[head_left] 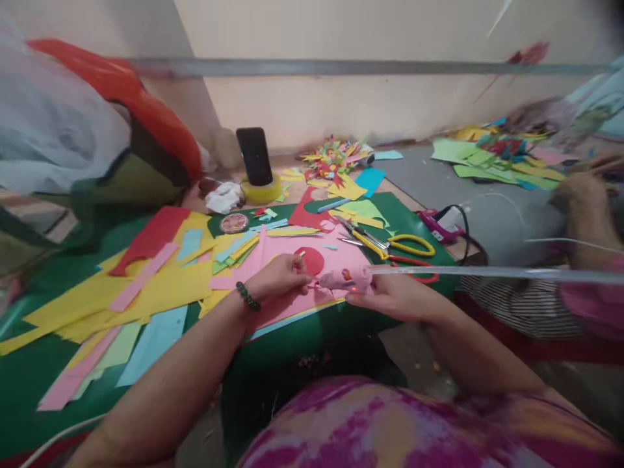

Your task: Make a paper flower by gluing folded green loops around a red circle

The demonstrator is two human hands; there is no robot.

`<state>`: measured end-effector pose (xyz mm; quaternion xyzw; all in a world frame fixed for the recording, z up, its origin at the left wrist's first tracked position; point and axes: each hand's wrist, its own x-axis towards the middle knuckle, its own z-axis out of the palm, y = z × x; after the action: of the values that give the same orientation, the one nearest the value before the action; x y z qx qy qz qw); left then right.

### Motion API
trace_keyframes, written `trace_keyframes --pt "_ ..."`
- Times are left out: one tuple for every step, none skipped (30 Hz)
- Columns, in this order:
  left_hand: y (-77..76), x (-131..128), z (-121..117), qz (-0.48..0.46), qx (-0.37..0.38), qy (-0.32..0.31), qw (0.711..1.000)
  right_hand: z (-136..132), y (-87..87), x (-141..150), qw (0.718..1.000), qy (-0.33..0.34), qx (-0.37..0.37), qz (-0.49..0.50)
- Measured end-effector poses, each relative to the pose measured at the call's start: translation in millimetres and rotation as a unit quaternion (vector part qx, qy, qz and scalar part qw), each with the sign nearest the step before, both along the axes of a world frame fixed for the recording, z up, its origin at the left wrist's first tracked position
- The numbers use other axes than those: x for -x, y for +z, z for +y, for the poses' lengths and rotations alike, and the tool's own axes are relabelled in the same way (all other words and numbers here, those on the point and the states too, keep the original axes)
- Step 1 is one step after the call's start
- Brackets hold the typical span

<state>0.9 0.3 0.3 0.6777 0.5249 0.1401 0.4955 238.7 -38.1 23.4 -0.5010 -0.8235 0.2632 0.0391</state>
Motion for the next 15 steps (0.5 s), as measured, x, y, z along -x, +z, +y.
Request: trace_keyframes --pt "0.1 -0.4 0.1 -0.001 0.003 0.001 1.0 1.1 -2.1 1.4 1.0 -0.006 0.004 -0.01" --pt "0.0 -0.6 0.2 -0.003 0.006 0.003 1.0 1.8 -3.4 2.2 1.0 -0.01 0.007 -0.017" --pt "-0.1 -0.8 0.2 -0.006 0.012 0.005 1.0 2.2 -4.0 2.3 1.0 -0.012 0.011 -0.02" --pt "-0.3 -0.9 0.1 -0.011 0.018 0.007 1.0 2.4 -3.8 1.9 1.0 -0.013 0.012 -0.023" --pt "-0.5 -0.9 0.0 -0.016 0.022 0.009 1.0 2.2 -3.0 1.0 1.0 -0.014 0.012 -0.024" --pt "-0.6 -1.0 -0.1 -0.02 0.025 0.012 0.999 2.0 -1.7 0.0 1.0 -0.012 0.011 -0.024" --pt "-0.7 -1.1 -0.2 -0.023 0.027 0.013 0.999 1.7 -0.2 -0.9 1.0 -0.008 0.011 -0.022" --pt "-0.6 -1.2 -0.3 -0.025 0.031 0.015 0.999 1.5 1.3 -1.4 1.0 -0.002 0.011 -0.019" --pt "-0.3 -1.4 -0.5 -0.026 0.035 0.018 0.999 1.6 2.5 -1.5 1.0 0.002 0.012 -0.017" --pt "0.2 -1.7 -0.6 -0.028 0.04 0.02 0.999 1.8 3.2 -1.1 1.0 0.004 0.011 -0.017" --pt "0.8 -2.0 -0.8 -0.03 0.044 0.021 0.998 2.3 3.5 -0.3 1.0 0.003 0.01 -0.019" --pt "1.5 -2.3 -0.9 -0.031 0.048 0.022 0.998 2.9 3.2 0.6 1.0 0.0 0.01 -0.022" --pt "2.1 -2.5 -1.0 -0.033 0.051 0.025 0.998 3.7 2.6 1.4 1.0 -0.002 0.011 -0.025" --pt "2.6 -2.7 -1.1 -0.035 0.052 0.026 0.998 4.6 1.7 1.8 1.0 -0.005 0.014 -0.027" --pt "2.9 -2.8 -1.1 -0.034 0.052 0.027 0.998 5.4 0.9 1.7 0.999 -0.008 0.017 -0.027"
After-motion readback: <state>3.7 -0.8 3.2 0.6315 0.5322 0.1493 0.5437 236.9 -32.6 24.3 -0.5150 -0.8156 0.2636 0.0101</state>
